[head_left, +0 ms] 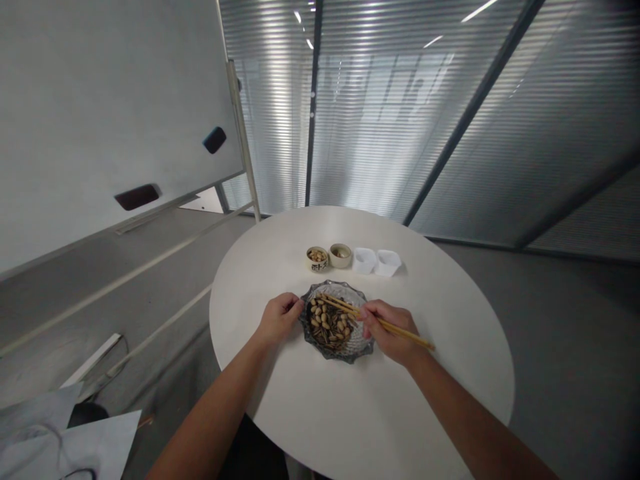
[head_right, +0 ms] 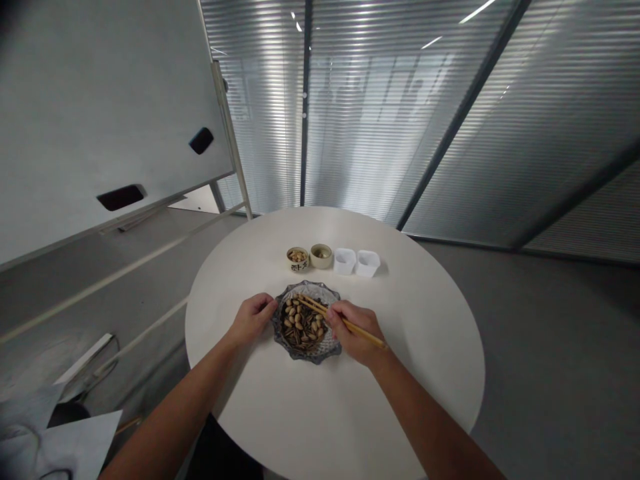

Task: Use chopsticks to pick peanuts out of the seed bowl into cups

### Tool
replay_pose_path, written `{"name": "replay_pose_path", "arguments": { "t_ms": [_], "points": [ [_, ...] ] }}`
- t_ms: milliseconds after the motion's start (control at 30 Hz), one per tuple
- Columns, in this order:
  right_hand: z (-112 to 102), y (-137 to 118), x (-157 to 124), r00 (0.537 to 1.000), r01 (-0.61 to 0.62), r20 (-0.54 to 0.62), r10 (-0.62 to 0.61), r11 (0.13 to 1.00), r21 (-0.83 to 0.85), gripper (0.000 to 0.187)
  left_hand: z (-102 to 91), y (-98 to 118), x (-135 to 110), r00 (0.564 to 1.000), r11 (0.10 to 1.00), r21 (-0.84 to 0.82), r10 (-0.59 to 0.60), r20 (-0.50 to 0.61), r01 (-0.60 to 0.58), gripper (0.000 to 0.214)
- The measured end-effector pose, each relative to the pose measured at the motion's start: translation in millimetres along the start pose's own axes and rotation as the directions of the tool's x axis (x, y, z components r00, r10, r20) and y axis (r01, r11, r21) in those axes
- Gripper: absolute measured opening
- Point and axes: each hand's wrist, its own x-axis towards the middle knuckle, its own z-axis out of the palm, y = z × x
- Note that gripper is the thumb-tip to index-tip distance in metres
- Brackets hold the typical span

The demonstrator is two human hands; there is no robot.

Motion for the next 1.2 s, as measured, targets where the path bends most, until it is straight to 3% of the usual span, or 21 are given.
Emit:
{"name": "replay_pose_path", "arguments": {
  "t_ms": [133,300,533,700,800,933,1067,1200],
  "points": [
    [1.4,-5.5,-0.4,0.999,0.031,0.035,-0.029,0.998,-0.051,0.018,-0.2,-0.4,0.4,1.0,1.0,-0.006,0.013,0.005,-0.013,0.032],
    [8.4,-7.2,-0.2,1.0,0.001,0.02,0.0,0.998,-0.055,0.025,-0.4,0.7,-0.3,1.0,1.0,0.003,0.018,0.008,-0.018,0.033],
    [4.6,0.3,-5.6,0.997,-0.013,-0.08,0.013,1.0,-0.008,0.033,-0.4,-0.5,-0.4,1.0,1.0,0.001,0.006,0.0,-0.006,0.033],
    [-6.5,9.5,-5.8,0.978,-0.073,-0.187,0.09,0.993,0.093,0.034,-0.4,-1.8,0.9,1.0,1.0,0.022,0.017,0.008,-0.017,0.033],
    [-10.7,16.0,10.6,0.944,-0.086,-0.3,0.139,0.98,0.182,0.034,-1.3,-1.5,1.0,0.999,0.999,0.026,0.029,0.02,-0.029,0.032],
    [-12.5,26.8,53.3,0.898,-0.064,-0.407,0.169,0.964,0.258,0.04,-2.5,-1.4,0.7,0.999,0.999,0.021,0.03,0.016,-0.03,0.033],
    [-9.1,43.9,90.4,0.887,-0.119,-0.407,0.218,0.96,0.253,0.047,-3.7,-1.2,0.4,1.0,0.999,0.034,0.026,0.011,-0.026,0.034],
    [-3.3,60.4,103.9,0.903,-0.207,-0.328,0.278,0.95,0.234,0.052,-4.3,0.2,0.1,1.0,0.999,0.028,0.021,0.012,-0.022,0.033]
  ]
}}
